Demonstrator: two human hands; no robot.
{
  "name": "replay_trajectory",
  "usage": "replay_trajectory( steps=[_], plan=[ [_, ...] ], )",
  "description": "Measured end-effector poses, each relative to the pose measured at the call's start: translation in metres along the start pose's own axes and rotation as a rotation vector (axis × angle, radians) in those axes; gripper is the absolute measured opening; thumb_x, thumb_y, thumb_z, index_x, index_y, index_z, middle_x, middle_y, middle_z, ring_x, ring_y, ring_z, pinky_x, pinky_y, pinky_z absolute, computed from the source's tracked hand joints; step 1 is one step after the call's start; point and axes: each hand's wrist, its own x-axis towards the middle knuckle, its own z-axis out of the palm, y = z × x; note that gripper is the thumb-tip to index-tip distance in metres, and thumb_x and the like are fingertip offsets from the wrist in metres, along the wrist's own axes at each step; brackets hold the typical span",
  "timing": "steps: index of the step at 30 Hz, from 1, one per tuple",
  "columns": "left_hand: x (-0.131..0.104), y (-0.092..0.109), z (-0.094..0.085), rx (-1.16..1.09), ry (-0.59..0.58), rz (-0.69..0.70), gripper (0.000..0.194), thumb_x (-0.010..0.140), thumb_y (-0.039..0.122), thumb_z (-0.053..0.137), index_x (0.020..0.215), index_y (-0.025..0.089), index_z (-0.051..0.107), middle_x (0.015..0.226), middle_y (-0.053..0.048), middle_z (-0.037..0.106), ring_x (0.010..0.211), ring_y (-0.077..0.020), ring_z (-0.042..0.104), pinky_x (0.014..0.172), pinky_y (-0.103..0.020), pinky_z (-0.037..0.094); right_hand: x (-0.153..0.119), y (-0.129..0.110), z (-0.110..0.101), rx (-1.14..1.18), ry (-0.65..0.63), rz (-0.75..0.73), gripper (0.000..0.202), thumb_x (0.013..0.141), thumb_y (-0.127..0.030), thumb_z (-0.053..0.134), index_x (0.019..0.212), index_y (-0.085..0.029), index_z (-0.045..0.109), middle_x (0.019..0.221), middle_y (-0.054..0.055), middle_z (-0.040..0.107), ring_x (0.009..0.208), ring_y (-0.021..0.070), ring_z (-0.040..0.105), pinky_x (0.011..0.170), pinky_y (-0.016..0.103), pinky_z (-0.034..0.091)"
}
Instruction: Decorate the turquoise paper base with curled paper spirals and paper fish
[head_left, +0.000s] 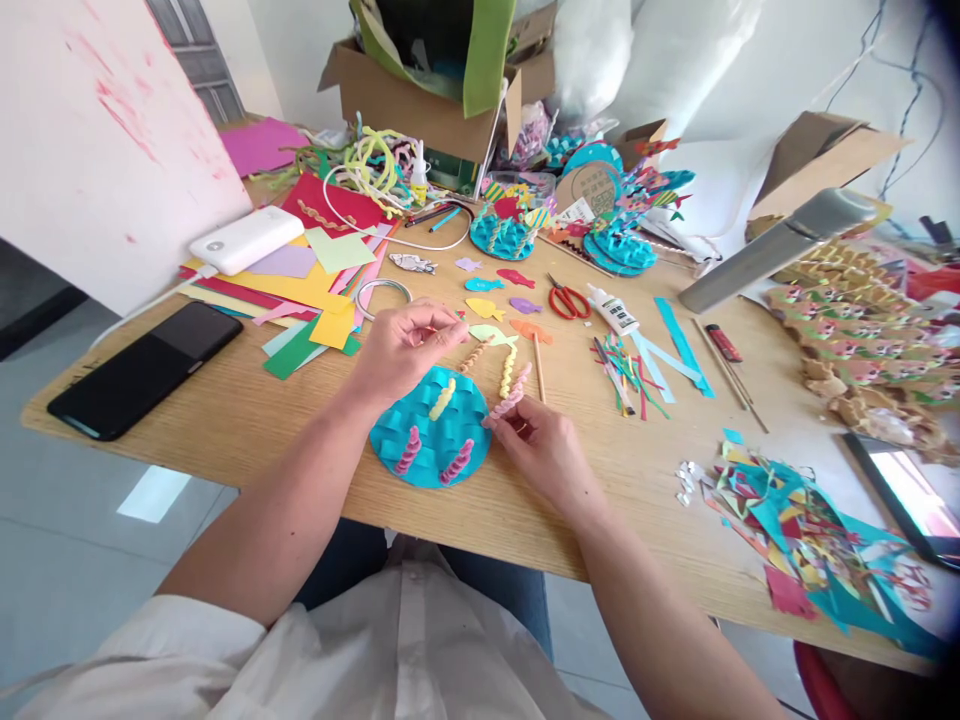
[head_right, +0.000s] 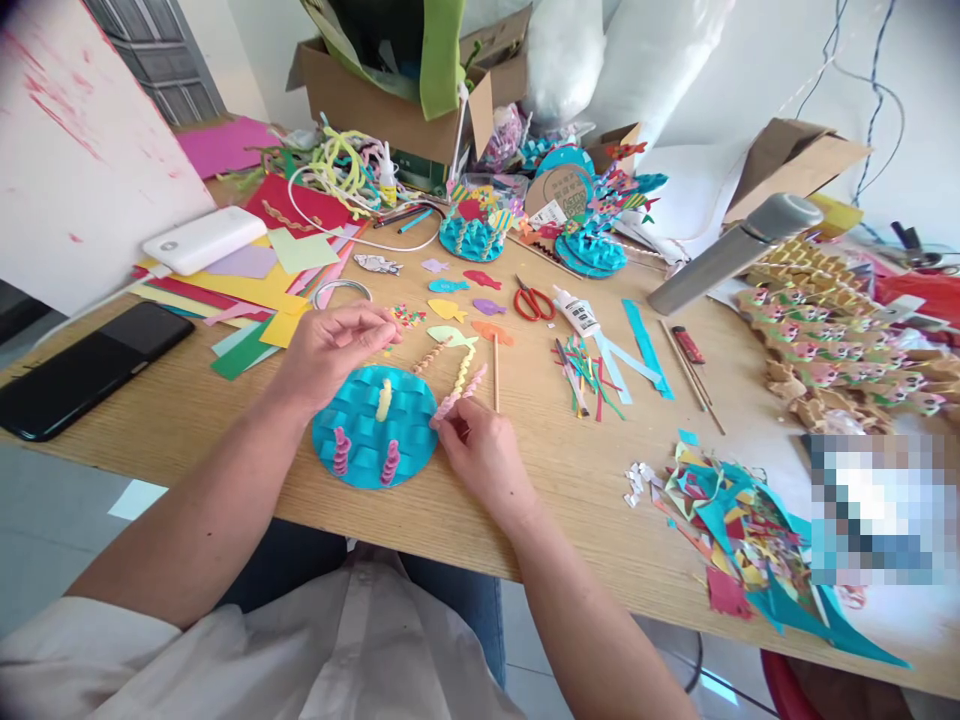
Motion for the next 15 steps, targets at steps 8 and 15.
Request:
replay_trajectory(
  steps=[8, 15],
  plan=[
    [0.0003, 0.0018, -0.0001, 0.013, 0.006, -0.01, 0.015, 0.079, 0.03, 0.067, 0.071, 0.019, 0.071, 0.077, -0.003, 0.069, 0.089, -0.0197, 0.064, 0.084, -0.034, 0.05, -0.002, 0.0011, 0.0028, -0.09, 0.016, -0.041, 0.017, 0.086, -0.028, 0.054, 0.071, -0.02, 0.054, 0.072, 0.003, 0.062, 0.061, 0.0139, 0.053, 0.057, 0.025, 0.037],
    [0.0002, 0.0025, 0.0, -0.006, 0.004, -0.01, 0.017, 0.079, 0.032, 0.067, 0.071, 0.018, 0.07, 0.077, -0.003, 0.067, 0.087, -0.0184, 0.064, 0.078, -0.031, 0.051, -0.0027, 0.0005, 0.0033, -0.092, 0.012, -0.059, 0.014, 0.084, -0.024, 0.056, 0.071, -0.019, 0.055, 0.072, 0.003, 0.062, 0.061, 0.0135, 0.054, 0.057, 0.025, 0.039]
  ],
)
